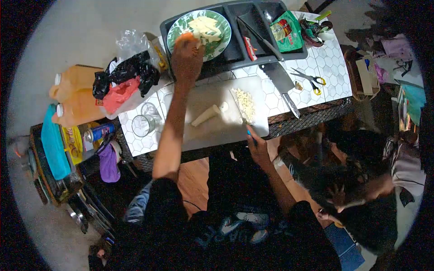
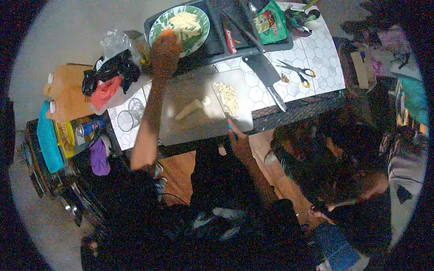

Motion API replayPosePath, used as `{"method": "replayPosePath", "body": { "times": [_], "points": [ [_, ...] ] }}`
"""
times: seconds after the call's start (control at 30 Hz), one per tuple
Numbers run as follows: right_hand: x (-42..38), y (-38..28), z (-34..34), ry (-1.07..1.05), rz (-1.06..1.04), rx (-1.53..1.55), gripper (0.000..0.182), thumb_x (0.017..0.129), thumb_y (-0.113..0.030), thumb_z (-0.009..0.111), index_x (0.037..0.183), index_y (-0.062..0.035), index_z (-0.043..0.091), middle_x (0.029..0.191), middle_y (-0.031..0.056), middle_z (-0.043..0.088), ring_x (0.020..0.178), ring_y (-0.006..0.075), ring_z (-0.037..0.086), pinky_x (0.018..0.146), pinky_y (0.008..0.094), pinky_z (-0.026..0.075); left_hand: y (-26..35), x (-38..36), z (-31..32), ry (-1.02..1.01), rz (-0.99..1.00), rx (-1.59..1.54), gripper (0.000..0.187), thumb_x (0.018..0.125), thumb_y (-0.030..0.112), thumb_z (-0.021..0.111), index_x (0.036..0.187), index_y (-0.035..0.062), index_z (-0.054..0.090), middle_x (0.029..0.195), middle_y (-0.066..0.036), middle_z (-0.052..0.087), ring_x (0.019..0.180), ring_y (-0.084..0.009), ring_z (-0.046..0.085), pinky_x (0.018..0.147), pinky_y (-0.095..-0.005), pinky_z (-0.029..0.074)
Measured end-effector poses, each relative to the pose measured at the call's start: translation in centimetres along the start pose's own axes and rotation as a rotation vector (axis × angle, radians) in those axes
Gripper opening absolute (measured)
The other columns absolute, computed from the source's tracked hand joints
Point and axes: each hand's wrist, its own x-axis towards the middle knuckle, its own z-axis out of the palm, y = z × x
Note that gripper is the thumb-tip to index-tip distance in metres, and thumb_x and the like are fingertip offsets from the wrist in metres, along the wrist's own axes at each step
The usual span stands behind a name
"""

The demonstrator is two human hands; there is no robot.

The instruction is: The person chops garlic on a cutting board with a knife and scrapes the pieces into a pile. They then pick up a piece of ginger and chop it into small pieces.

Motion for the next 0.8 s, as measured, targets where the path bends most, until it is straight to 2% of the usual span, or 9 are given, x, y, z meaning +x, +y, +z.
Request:
{"method": "replayPosePath", "body": {
  "times": [0.03,0.1,0.2,0.27,0.3,0.4,0.63,0.7,0.8],
  "points": [
    [-0.1,0.3,0.0,0.004,-0.011,-0.005,0.038,0.099,-0.015,0.047,0.137,-0.011,0.051,0.123,0.0243,0.061,0.116,0.0313,0.059,0.094,0.0355,0.046,1.4,-2.5,-0.7,-0.093,-0.288,-0.149,0.019,0.079,0.02,0.071,0.092,0.0064,0.067,0.099,-0.012,0.065,0.094,-0.0331,0.06,0.085,-0.0438,0.048],
    [-0.2,0.5,0.2,0.006,-0.013,-0.008,0.039,0.099,-0.016,0.047,0.138,-0.0118,0.05,0.122,0.0252,0.061,0.114,0.0321,0.061,0.091,0.0364,0.048,4.7,-6.6,-3.3,-0.192,-0.577,-0.47,0.018,0.08,0.02,0.071,0.091,0.0068,0.067,0.102,-0.011,0.064,0.095,-0.0338,0.058,0.085,-0.0431,0.047],
    [-0.1,0.6,0.2,0.037,-0.093,-0.058,0.04,0.099,-0.015,0.048,0.139,-0.0108,0.049,0.121,0.0256,0.061,0.111,0.0322,0.062,0.09,0.0372,0.048,7.4,-13.7,-3.4,-0.254,-0.524,-0.239,0.016,0.081,0.02,0.07,0.093,0.0092,0.069,0.102,-0.011,0.063,0.095,-0.0334,0.057,0.087,-0.0437,0.044],
    [-0.5,1.4,0.1,-0.011,-0.038,-0.037,0.042,0.102,-0.026,0.048,0.139,-0.0063,0.048,0.128,0.0168,0.06,0.118,0.0234,0.057,0.1,0.0341,0.042,9.3,-16.7,-3.8,-0.351,-0.417,-0.107,0.019,0.08,0.022,0.071,0.096,0.0108,0.07,0.101,-0.01,0.062,0.098,-0.0313,0.056,0.089,-0.0442,0.042],
    [-0.5,-0.8,-0.7,-0.062,0.078,-0.078,0.04,0.098,-0.013,0.05,0.138,-0.0082,0.049,0.123,0.0231,0.061,0.117,0.0312,0.059,0.096,0.0369,0.046,10.1,-16.8,-4.1,-0.442,-0.43,-0.083,0.02,0.08,0.022,0.071,0.097,0.0112,0.07,0.103,-0.009,0.061,0.102,-0.0306,0.052,0.092,-0.0458,0.039],
    [-0.3,0.2,-0.2,0.007,0.0,-0.043,0.039,0.099,-0.014,0.05,0.137,-0.0057,0.049,0.125,0.0223,0.06,0.119,0.0308,0.058,0.097,0.0369,0.045,12.0,-15.7,-4.7,-0.457,-0.416,-0.1,0.025,0.078,0.023,0.072,0.1,0.0113,0.07,0.104,-0.009,0.06,0.105,-0.0305,0.05,0.091,-0.0466,0.037],
    [-1.1,2.3,-0.2,0.017,0.061,0.035,0.039,0.099,-0.017,0.05,0.136,-0.0045,0.05,0.128,0.0223,0.059,0.122,0.0324,0.055,0.1,0.0374,0.043,12.5,-16.3,-3.7,-0.49,-0.31,-0.058,0.03,0.075,0.023,0.073,0.101,0.011,0.067,0.103,-0.008,0.057,0.102,-0.03,0.048,0.088,-0.0463,0.036],
    [-1.2,3.0,0.0,0.059,-0.047,-0.029,0.043,0.102,-0.025,0.049,0.14,-0.0058,0.047,0.108,0.0101,0.066,0.071,0.0098,0.052,0.066,0.0264,0.047,12.4,-15.9,-3.4,-0.529,-0.339,-0.09,0.024,0.075,0.022,0.073,0.095,0.0107,0.067,0.099,-0.007,0.06,0.1,-0.0298,0.05,0.089,-0.0466,0.036],
    [-1.5,3.0,0.1,0.074,-0.02,-0.01,0.043,0.102,-0.025,0.049,0.14,-0.0058,0.047,0.105,0.01,0.067,0.071,0.0095,0.052,0.066,0.0267,0.048,11.3,-16.5,-2.2,-0.596,-0.37,-0.137,0.02,0.076,0.021,0.074,0.091,0.0104,0.066,0.09,-0.006,0.064,0.095,-0.0282,0.053,0.09,-0.0458,0.035]
  ]
}}
